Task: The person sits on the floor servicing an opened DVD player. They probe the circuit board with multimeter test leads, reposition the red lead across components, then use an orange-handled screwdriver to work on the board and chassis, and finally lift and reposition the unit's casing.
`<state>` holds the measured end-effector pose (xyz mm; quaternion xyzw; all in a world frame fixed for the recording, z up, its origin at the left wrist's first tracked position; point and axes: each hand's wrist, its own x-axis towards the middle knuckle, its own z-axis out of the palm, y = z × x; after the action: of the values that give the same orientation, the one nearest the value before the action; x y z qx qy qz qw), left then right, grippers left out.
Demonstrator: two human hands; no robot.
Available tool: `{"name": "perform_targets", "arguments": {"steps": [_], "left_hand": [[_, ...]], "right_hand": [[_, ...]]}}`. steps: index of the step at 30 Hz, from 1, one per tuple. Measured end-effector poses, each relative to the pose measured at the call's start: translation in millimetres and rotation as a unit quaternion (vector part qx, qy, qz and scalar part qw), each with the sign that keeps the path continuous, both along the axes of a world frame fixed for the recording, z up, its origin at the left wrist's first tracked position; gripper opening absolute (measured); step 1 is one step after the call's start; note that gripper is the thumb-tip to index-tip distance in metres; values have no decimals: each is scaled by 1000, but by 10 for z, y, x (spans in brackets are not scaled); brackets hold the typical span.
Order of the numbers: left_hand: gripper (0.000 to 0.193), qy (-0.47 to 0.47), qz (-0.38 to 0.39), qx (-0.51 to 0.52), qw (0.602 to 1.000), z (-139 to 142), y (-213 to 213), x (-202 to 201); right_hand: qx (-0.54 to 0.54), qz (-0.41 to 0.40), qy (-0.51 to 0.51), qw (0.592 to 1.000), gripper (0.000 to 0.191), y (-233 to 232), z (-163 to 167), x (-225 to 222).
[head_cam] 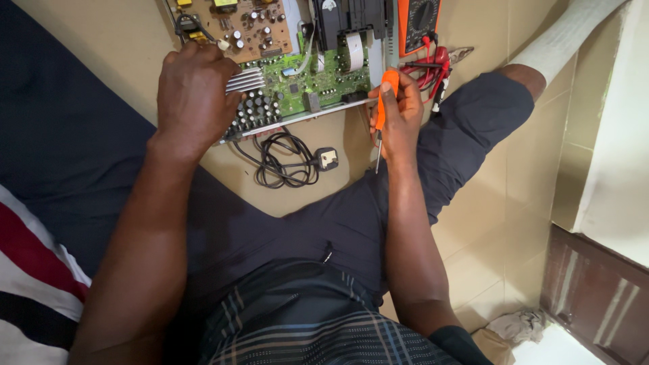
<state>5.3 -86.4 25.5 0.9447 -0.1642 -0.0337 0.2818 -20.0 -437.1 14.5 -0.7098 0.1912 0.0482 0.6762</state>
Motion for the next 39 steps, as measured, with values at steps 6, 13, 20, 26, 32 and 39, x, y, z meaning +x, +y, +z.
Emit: {"name": "perform_targets", "arguments": {"steps": [6,13,20,26,32,39], "left_hand": [[32,14,1,6,1000,-9,-16,10],[31,7,2,-4,1000,14,-3,11],[30,7,1,-7,1000,22,11,20],[31,10,4,-22,1000,24,12,19],[28,18,-2,-19,1000,3,27,24],[25,8,7,-23,1000,41,17,27]], "right_hand": [[5,-2,-6,1000,34,-14,-41,1],[8,-5,-3,1000,34,-18,-27,15],[8,-7,3,1000,34,-13,-19,32],[10,-10,0,1000,39,-24,-34,29],[33,-17,7,999,39,-41,-75,29],[42,-14,5,999,38,-34,-98,42]]}}
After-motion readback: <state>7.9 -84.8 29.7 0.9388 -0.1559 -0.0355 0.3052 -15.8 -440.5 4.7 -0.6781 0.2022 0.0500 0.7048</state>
